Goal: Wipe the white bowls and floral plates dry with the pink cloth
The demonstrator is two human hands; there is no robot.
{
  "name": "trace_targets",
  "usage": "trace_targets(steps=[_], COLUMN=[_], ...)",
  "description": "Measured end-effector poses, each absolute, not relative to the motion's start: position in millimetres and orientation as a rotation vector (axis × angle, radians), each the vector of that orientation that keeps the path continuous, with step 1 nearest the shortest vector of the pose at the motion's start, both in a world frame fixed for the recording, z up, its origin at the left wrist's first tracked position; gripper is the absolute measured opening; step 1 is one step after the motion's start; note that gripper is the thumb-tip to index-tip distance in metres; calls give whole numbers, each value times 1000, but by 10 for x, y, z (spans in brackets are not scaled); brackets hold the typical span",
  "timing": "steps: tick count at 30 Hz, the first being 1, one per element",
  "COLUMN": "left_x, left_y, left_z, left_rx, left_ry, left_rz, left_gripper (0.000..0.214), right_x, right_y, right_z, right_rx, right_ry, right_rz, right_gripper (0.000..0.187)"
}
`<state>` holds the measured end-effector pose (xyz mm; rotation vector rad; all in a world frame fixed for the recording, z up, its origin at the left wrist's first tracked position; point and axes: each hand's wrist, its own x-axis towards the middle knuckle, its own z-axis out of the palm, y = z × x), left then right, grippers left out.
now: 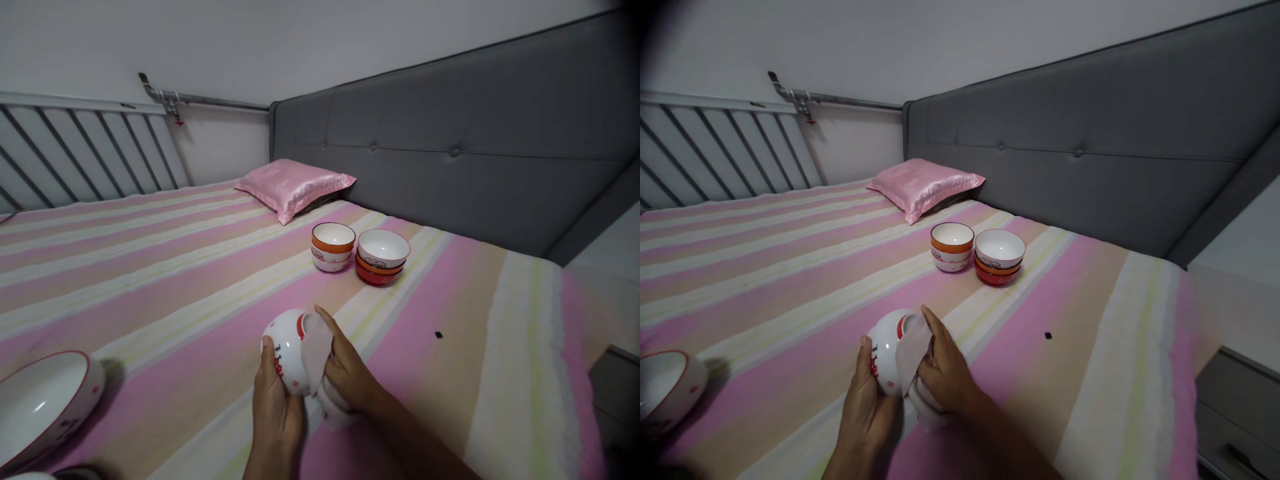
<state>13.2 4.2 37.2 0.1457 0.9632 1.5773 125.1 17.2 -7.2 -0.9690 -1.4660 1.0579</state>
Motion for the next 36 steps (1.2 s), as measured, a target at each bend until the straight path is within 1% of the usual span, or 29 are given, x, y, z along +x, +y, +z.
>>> trace_targets(steps=[4,6,9,12,19,23,25,27,30,32,36], left_x=[209,259,320,339,270,216,193,173,151,139,120], left_y=[-4,-40,-91,-110,-35,-7,3,15,32,35,26], left_z=[420,432,425,409,415,395,380,369,365,370,395], left_rx=[190,219,275,302,242,243,244,240,214,171,110], left_ry=[969,1005,1028,1014,1041,1024,1011,989,932,902,822], left_rz=[1567,1543,1468,1439,1504,1505,1506,1509,1512,1514,1507], left_gripper=[24,24,32,36,26,27,29,30,30,30,32], right_x=[1238,1244,1259,1262,1313,1394,1429,1459,1495,1513,1536], right_y=[179,188,205,222,246,284,313,339,357,354,321], right_z=[-58,-61,-74,-78,0,9,-7,-19,-10,13,74], right_rx=[-1002,-1013,-1020,-1019,-950,-832,-801,-810,-856,-867,-805], right_ry=[-1397,-1344,-1263,-1237,-1303,-1308,-1304,-1310,-1295,-1250,-1131], right_rz=[1067,1066,1046,1061,1208,1406,1444,1426,1423,1468,1573], right_gripper=[69,62,46,41,55,70,75,76,72,70,73])
